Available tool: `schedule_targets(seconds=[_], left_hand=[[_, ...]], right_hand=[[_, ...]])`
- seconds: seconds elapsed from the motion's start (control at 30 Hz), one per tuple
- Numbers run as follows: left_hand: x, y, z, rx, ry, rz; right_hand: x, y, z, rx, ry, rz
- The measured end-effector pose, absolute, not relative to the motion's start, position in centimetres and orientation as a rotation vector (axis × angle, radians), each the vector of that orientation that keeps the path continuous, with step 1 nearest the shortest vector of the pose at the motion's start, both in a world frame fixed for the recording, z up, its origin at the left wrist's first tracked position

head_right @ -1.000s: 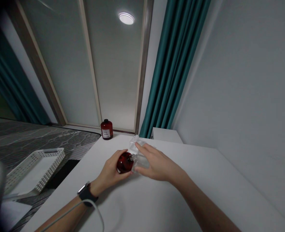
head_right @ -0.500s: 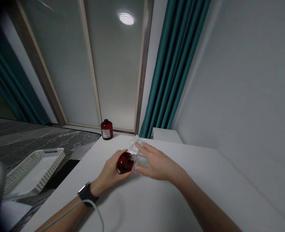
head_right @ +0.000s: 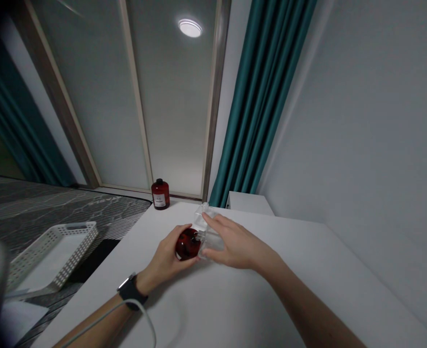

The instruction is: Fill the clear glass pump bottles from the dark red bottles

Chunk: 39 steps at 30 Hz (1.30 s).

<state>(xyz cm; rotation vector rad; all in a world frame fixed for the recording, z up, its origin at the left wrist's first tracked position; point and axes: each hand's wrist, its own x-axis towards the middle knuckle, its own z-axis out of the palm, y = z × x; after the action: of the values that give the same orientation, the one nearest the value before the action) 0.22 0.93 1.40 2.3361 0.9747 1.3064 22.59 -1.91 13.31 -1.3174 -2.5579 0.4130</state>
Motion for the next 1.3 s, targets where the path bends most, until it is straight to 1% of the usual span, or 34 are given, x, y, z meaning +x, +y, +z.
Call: schedule_targets(seconds=[1.3], left_hand=[[0.22, 1.01, 1.23, 2.289, 0.943, 1.284]], right_hand=[[22.44, -1.91, 13.97, -1.369, -2.569, 0.418]])
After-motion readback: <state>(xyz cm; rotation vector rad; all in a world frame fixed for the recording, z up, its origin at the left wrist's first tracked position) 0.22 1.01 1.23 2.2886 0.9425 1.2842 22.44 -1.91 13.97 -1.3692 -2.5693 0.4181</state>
